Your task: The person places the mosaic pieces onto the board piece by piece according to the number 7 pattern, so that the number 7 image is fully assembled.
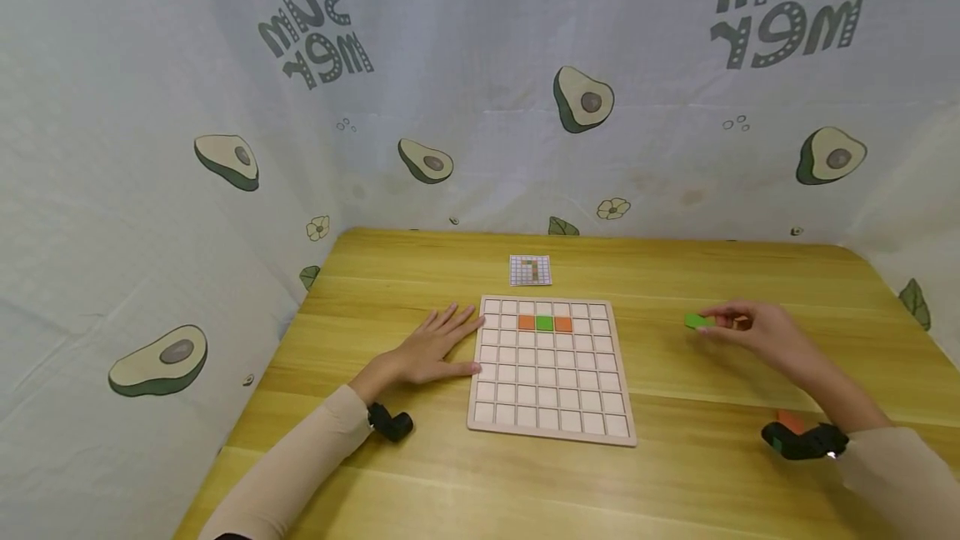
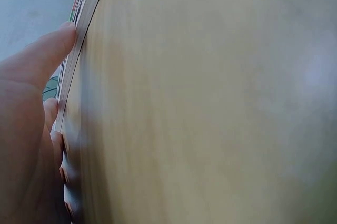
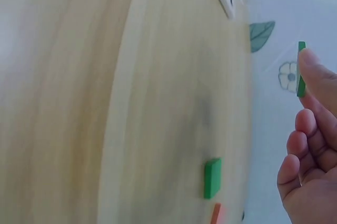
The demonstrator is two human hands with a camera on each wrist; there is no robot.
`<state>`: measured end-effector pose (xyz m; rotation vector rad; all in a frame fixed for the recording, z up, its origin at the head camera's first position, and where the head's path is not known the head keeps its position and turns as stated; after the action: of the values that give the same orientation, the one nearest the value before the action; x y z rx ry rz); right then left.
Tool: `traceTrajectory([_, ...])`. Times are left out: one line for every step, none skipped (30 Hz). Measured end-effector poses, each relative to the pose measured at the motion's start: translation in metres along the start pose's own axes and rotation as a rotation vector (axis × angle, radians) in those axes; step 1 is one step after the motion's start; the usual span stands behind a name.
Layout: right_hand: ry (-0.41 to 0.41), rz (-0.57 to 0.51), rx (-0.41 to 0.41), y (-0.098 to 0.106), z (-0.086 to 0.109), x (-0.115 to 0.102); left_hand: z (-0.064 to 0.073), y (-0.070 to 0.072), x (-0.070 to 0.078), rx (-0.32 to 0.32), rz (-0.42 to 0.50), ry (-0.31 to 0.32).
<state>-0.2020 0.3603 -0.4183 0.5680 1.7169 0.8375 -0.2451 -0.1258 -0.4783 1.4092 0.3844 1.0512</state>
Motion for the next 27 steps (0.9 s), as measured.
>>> traceTrajectory([0.0,-0.006,-0.004,-0.001,-0.002,-0.003,0.0,0.0,0.0,0.001,0.002,-0.001])
traceTrajectory([-0.002,-0.013,-0.002,-0.002,-0.004,-0.005,0.0,0.0,0.0,-0.001,0.003,0.0])
traceTrajectory([0.0,-0.019,-0.004,-0.003,-0.006,-0.008,0.0,0.0,0.0,-0.003,0.005,0.001])
traceTrajectory([0.006,-0.023,-0.008,-0.004,-0.008,-0.01,0.0,0.0,0.0,-0.005,0.007,0.001])
traceTrajectory([0.008,-0.027,-0.013,-0.005,-0.01,-0.013,0.0,0.0,-0.001,-0.008,0.009,0.003])
traceTrajectory([0.011,-0.034,-0.015,-0.007,-0.012,-0.015,0.0,0.0,-0.001,-0.011,0.01,0.005])
traceTrajectory([0.015,-0.034,-0.019,-0.008,-0.014,-0.018,0.0,0.0,-0.001,-0.009,0.013,0.004])
traceTrajectory([0.018,-0.036,-0.023,-0.01,-0.016,-0.021,0.0,0.0,-0.001,-0.009,0.012,0.005])
traceTrajectory([0.024,-0.037,-0.026,-0.011,-0.018,-0.023,0.0,-0.001,-0.002,-0.007,0.011,0.006])
traceTrajectory([0.03,-0.039,-0.029,-0.013,-0.021,-0.026,-0.001,-0.001,-0.002,-0.005,0.01,0.007])
traceTrajectory([0.035,-0.04,-0.031,-0.014,-0.023,-0.028,-0.001,-0.002,-0.003,-0.004,0.009,0.009])
traceTrajectory([0.043,-0.04,-0.029,-0.016,-0.025,-0.03,-0.001,-0.002,-0.003,-0.002,0.009,0.01])
traceTrajectory([0.053,-0.037,-0.028,-0.018,-0.027,-0.033,-0.001,-0.003,-0.003,0.003,0.008,0.008])
traceTrajectory([0.063,-0.039,-0.028,-0.019,-0.029,-0.035,-0.002,-0.003,-0.003,0.001,0.006,0.012])
traceTrajectory([0.076,-0.038,-0.029,-0.021,-0.031,-0.038,-0.002,-0.003,-0.003,-0.001,0.006,0.014])
traceTrajectory([0.084,-0.041,-0.034,-0.023,-0.032,-0.04,-0.002,-0.003,-0.003,-0.003,0.006,0.015])
traceTrajectory([0.094,-0.045,-0.032,-0.024,-0.034,-0.042,-0.002,-0.003,-0.003,-0.005,0.006,0.017])
traceTrajectory([0.104,-0.05,-0.031,-0.026,-0.035,-0.044,-0.002,-0.003,-0.003,-0.006,0.005,0.017])
traceTrajectory([0.112,-0.056,-0.032,-0.028,-0.037,-0.046,-0.002,-0.003,-0.003,-0.006,0.005,0.016])
traceTrajectory([0.121,-0.066,-0.033,-0.029,-0.038,-0.048,-0.002,-0.003,-0.003,-0.011,0.005,0.02])
traceTrajectory([0.13,-0.073,-0.031,-0.031,-0.04,-0.049,-0.002,-0.003,-0.003,-0.012,0.004,0.02])
traceTrajectory([0.138,-0.081,-0.029,-0.033,-0.042,-0.051,-0.002,-0.002,-0.003,-0.01,0.004,0.018])
traceTrajectory([0.146,-0.089,-0.029,-0.035,-0.044,-0.052,-0.002,-0.002,-0.003,-0.009,0.003,0.017])
traceTrajectory([0.148,-0.097,-0.035,-0.037,-0.046,-0.054,-0.002,-0.002,-0.003,-0.008,0.002,0.016])
traceTrajectory([0.151,-0.105,-0.041,-0.038,-0.048,-0.056,-0.002,-0.001,-0.003,-0.006,0.002,0.015])
traceTrajectory([0.154,-0.116,-0.048,-0.04,-0.05,-0.058,-0.002,-0.001,-0.003,-0.006,0.0,0.014])
traceTrajectory([0.154,-0.124,-0.055,-0.042,-0.051,-0.06,-0.002,-0.001,-0.003,-0.003,0.0,0.011])
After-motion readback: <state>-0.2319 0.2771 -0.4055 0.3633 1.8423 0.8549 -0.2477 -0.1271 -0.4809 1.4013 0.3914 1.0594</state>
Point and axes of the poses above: each hand's wrist, its own z-axis away from the middle knuckle, its own y-axis out of the back of the hand, x = y × z, the point moved 2 cm from there along -z, towards the middle knuckle, and after that the axes turned 7 degrees about y, right-handed, at the moved point
